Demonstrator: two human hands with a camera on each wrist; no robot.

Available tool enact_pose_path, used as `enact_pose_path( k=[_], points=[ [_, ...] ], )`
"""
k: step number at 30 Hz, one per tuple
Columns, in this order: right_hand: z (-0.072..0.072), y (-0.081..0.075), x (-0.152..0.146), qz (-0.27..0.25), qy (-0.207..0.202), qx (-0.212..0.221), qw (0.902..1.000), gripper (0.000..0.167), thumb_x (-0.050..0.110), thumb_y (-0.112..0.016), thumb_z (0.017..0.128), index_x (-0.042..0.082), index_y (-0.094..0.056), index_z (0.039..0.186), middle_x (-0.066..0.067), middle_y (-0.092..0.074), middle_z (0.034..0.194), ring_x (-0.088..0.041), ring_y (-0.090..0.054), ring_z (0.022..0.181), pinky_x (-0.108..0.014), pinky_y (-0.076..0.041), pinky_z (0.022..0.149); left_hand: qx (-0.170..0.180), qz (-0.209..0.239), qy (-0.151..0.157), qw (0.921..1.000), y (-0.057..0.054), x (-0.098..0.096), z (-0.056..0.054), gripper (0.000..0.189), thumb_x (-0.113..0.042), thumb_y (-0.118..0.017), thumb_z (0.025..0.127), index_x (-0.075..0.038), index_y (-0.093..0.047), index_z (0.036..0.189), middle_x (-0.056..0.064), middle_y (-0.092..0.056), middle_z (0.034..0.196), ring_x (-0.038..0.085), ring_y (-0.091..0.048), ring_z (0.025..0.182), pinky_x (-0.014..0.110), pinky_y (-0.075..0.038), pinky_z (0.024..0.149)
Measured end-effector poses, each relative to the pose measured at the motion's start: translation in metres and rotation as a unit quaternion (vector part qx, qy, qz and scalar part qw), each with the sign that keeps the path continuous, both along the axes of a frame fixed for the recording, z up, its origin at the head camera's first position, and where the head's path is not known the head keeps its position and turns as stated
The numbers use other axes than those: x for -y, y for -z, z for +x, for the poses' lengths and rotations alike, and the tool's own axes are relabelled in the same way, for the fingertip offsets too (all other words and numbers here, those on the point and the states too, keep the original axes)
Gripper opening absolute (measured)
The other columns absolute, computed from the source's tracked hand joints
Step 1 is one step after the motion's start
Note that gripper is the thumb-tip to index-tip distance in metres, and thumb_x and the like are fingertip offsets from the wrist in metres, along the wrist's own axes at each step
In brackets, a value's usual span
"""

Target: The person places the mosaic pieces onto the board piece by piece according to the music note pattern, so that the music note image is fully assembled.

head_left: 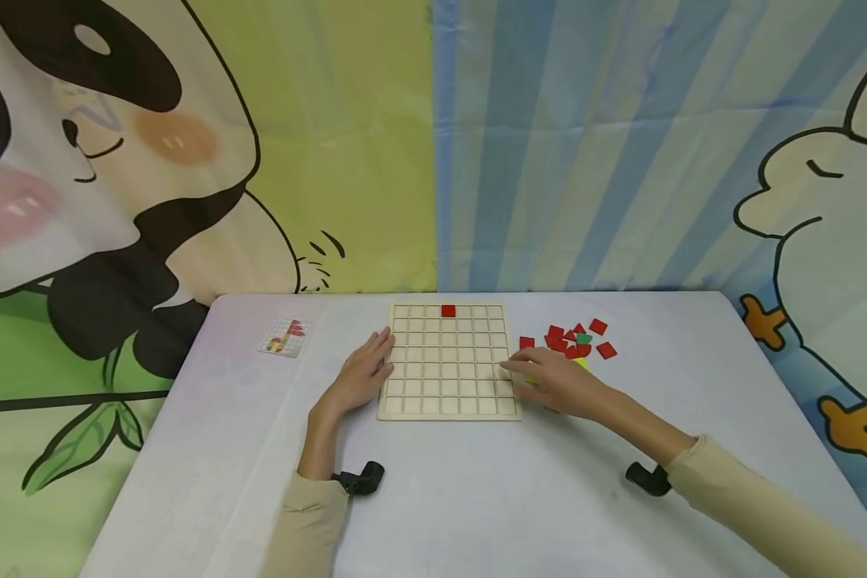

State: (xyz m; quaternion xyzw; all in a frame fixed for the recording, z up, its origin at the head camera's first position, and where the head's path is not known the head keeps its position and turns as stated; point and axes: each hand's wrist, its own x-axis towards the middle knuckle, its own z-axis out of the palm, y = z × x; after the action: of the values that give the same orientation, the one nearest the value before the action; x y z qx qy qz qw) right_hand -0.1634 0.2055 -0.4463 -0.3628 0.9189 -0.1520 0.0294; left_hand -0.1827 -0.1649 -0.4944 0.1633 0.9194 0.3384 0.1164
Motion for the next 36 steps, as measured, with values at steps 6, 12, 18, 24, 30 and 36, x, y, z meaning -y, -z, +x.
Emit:
enact_pose_path(
  k=[6, 12, 18, 24, 30, 36],
  points=[
    [0.008, 0.002, -0.027, -0.007, 0.029, 0.002, 0.9996, 0.048, 0.016, -0.084, 0.087, 0.008, -0.07, 0.132, -0.01, -0.069, 0.125, -0.025, -0.066, 0.108, -0.03, -0.062, 0.078, 0.009, 0.003, -0.006, 0.9999, 0.0, -0.002, 0.0, 0.06, -0.015, -0.047, 0.11, 0.0, -0.024, 0.162, 0.015, -0.013, 0.173, 0.037, -0.007, 0.161, 0.059, -0.009, 0.129],
    [0.003, -0.004, -0.042, 0.007, 0.057, 0.026, 0.998, 0.044, 0.014, -0.082, 0.089, 0.008, -0.07, 0.131, -0.011, -0.068, 0.127, -0.029, -0.064, 0.115, -0.04, -0.062, 0.086, 0.005, -0.001, 0.001, 1.0, 0.001, -0.003, 0.001, 0.059, -0.015, -0.045, 0.11, 0.002, -0.023, 0.162, 0.017, -0.013, 0.173, 0.039, -0.007, 0.161, 0.06, -0.009, 0.129],
    [-0.015, -0.009, -0.042, 0.02, 0.044, 0.0, 0.9988, 0.034, 0.009, -0.079, 0.09, 0.004, -0.073, 0.124, -0.015, -0.069, 0.124, -0.033, -0.065, 0.112, -0.042, -0.062, 0.083, 0.004, -0.003, -0.003, 1.0, 0.002, -0.002, 0.0, 0.06, -0.016, -0.046, 0.11, 0.001, -0.023, 0.163, 0.015, -0.013, 0.174, 0.038, -0.007, 0.161, 0.059, -0.009, 0.129],
    [-0.043, -0.004, -0.025, 0.023, 0.046, -0.034, 0.9981, 0.018, 0.007, -0.078, 0.091, 0.003, -0.079, 0.108, -0.017, -0.072, 0.117, -0.036, -0.064, 0.112, -0.046, -0.061, 0.087, 0.001, 0.001, -0.001, 1.0, 0.0, -0.003, 0.0, 0.06, -0.016, -0.046, 0.11, 0.001, -0.024, 0.162, 0.016, -0.014, 0.173, 0.038, -0.007, 0.161, 0.059, -0.009, 0.129],
    [-0.06, 0.007, -0.014, 0.063, 0.071, 0.015, 0.9954, 0.006, 0.01, -0.079, 0.091, 0.005, -0.08, 0.095, -0.013, -0.074, 0.11, -0.031, -0.064, 0.104, -0.042, -0.06, 0.087, 0.002, 0.002, -0.005, 1.0, 0.0, -0.003, -0.001, 0.06, -0.015, -0.046, 0.109, 0.001, -0.024, 0.162, 0.015, -0.014, 0.173, 0.038, -0.007, 0.161, 0.059, -0.009, 0.129],
    [-0.063, 0.008, -0.013, 0.062, 0.094, 0.051, 0.9924, 0.003, 0.009, -0.082, 0.088, 0.009, -0.079, 0.091, -0.01, -0.075, 0.107, -0.027, -0.065, 0.097, -0.038, -0.061, 0.079, 0.005, -0.003, -0.005, 1.0, 0.002, -0.002, -0.001, 0.06, -0.016, -0.045, 0.11, 0.001, -0.023, 0.162, 0.015, -0.013, 0.174, 0.038, -0.006, 0.161, 0.059, -0.008, 0.129]
  ],
)
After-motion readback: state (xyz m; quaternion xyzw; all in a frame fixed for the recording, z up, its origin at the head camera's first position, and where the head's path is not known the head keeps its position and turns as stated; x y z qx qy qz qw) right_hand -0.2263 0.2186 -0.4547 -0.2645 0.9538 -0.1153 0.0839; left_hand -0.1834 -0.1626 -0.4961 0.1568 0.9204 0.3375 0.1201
